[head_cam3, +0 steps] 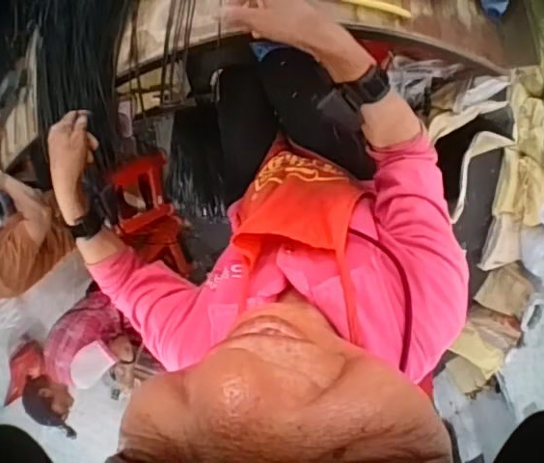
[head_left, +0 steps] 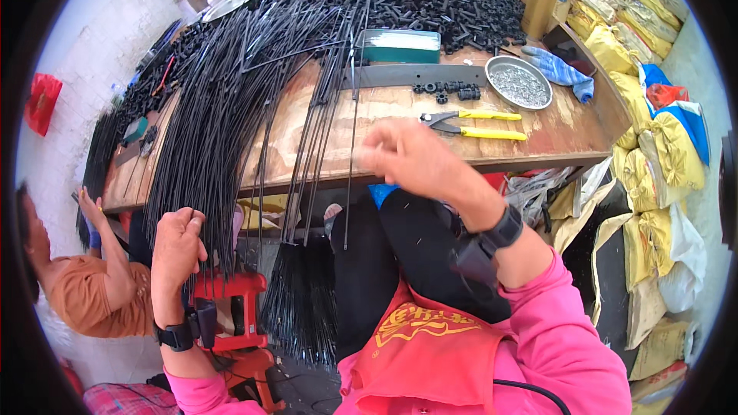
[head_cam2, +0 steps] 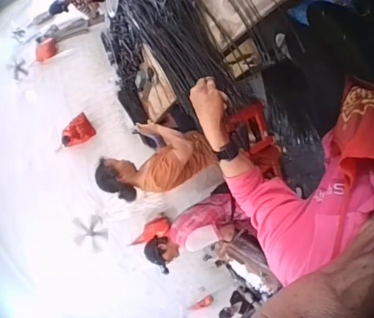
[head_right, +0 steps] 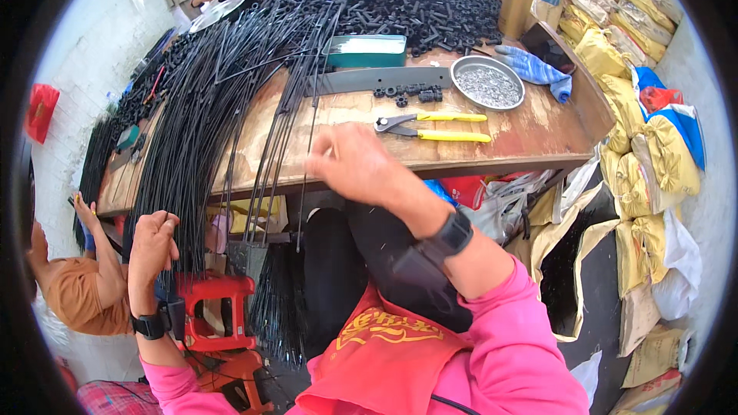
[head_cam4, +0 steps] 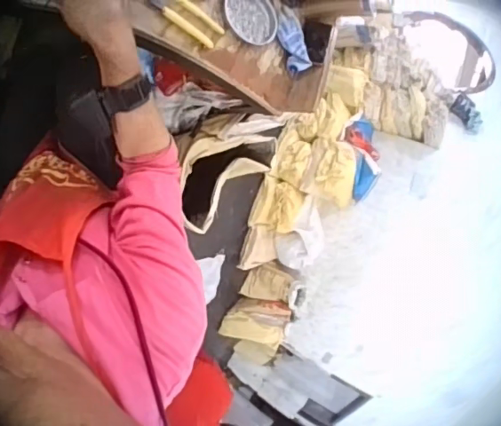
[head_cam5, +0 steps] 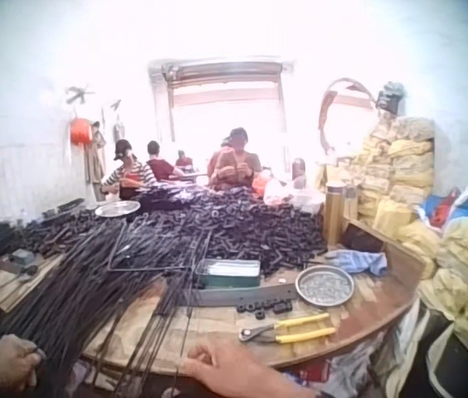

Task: Assemble and secure umbrella frame components using pliers.

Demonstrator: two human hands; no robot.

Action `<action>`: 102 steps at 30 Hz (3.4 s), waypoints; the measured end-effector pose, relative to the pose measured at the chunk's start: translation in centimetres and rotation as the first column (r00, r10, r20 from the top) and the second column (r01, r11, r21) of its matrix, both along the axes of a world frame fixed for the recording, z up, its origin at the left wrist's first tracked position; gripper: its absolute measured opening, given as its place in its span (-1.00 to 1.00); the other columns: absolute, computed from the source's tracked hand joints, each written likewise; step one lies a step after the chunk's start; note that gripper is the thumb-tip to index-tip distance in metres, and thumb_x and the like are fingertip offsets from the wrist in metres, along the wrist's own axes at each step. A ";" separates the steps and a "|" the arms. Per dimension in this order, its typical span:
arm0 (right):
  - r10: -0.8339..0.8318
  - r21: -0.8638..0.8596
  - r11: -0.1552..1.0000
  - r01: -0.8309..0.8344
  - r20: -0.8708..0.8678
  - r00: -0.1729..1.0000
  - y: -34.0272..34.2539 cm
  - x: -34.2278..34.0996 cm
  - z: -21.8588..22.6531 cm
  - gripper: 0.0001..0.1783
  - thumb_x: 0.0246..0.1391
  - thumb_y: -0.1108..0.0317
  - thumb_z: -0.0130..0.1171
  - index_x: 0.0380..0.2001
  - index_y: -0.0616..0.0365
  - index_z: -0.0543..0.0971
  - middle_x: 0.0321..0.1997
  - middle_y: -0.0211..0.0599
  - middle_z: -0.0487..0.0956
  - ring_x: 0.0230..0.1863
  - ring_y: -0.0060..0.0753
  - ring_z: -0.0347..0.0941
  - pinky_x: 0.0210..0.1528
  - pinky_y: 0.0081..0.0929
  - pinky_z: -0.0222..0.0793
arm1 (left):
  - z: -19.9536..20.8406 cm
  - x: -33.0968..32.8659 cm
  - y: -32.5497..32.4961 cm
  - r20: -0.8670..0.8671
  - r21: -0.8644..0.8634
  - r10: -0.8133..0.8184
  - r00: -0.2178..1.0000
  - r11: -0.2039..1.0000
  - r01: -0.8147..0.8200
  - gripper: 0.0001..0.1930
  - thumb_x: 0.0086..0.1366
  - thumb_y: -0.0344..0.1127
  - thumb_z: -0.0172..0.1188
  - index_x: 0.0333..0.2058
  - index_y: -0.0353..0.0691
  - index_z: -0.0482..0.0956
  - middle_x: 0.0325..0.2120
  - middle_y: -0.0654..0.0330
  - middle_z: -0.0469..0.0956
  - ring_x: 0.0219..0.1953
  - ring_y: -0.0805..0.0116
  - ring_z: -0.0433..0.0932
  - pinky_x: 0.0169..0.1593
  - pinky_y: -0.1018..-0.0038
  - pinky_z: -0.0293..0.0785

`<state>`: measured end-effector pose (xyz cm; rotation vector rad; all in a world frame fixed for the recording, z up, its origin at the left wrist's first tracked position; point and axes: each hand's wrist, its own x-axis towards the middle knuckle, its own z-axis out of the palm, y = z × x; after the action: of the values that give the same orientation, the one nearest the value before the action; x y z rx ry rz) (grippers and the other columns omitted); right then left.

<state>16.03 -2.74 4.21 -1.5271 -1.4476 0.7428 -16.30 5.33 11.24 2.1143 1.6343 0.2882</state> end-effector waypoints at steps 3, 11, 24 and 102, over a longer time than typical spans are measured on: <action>-0.076 -0.075 0.993 0.089 0.163 0.984 4.4 1.5 1.1 -0.52 -0.10 0.02 0.19 -0.39 0.33 0.55 -0.23 0.16 0.54 -0.20 -0.06 0.51 -0.17 -0.29 0.40 | -0.2 0.0 -0.3 -0.173 0.102 0.007 0.985 0.995 0.011 -0.77 0.17 -0.29 0.04 -0.38 -0.39 0.52 -0.76 -0.02 0.45 -0.77 0.21 0.44 -0.57 0.33 0.38; -0.278 -0.092 0.919 0.383 0.537 0.796 12.9 -1.6 0.6 0.22 -0.21 -0.22 0.23 0.18 0.58 -0.09 -0.10 0.21 0.49 -0.04 -0.02 0.47 -0.03 -0.27 0.39 | 1.4 2.4 -2.4 -0.515 0.484 -0.058 0.855 0.804 0.346 -0.63 -0.04 -0.08 0.30 -0.42 -0.31 0.52 -0.69 0.02 0.46 -0.56 0.05 0.49 -0.44 0.24 0.38; -0.375 -0.051 0.911 0.409 0.307 0.875 14.3 -3.7 0.2 -0.05 -0.23 0.42 0.09 0.16 0.63 -0.16 -0.27 0.26 0.52 -0.16 0.12 0.50 -0.09 -0.17 0.41 | -4.9 20.7 16.8 -0.526 0.655 -0.378 0.762 0.391 0.646 -0.88 0.04 -0.32 0.13 -0.44 -0.18 0.57 -0.36 0.16 0.49 -0.18 0.17 0.47 -0.23 0.27 0.48; 0.487 0.296 0.873 -0.387 -0.559 0.672 0.4 -4.4 -1.1 -0.64 0.15 0.18 0.05 -0.12 0.25 0.45 -0.47 -0.40 0.48 -0.43 -0.69 0.32 -0.41 -0.73 0.17 | 3.9 18.3 6.3 0.983 0.107 0.065 -0.169 0.545 0.831 -0.37 0.33 0.18 -0.26 -0.09 -0.38 0.38 -0.48 0.08 0.51 -0.51 0.27 0.53 -0.41 0.37 0.53</action>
<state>11.60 -2.38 3.12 -0.6800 -1.3107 1.2556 1.98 11.62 15.17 1.0325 -0.1182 0.6574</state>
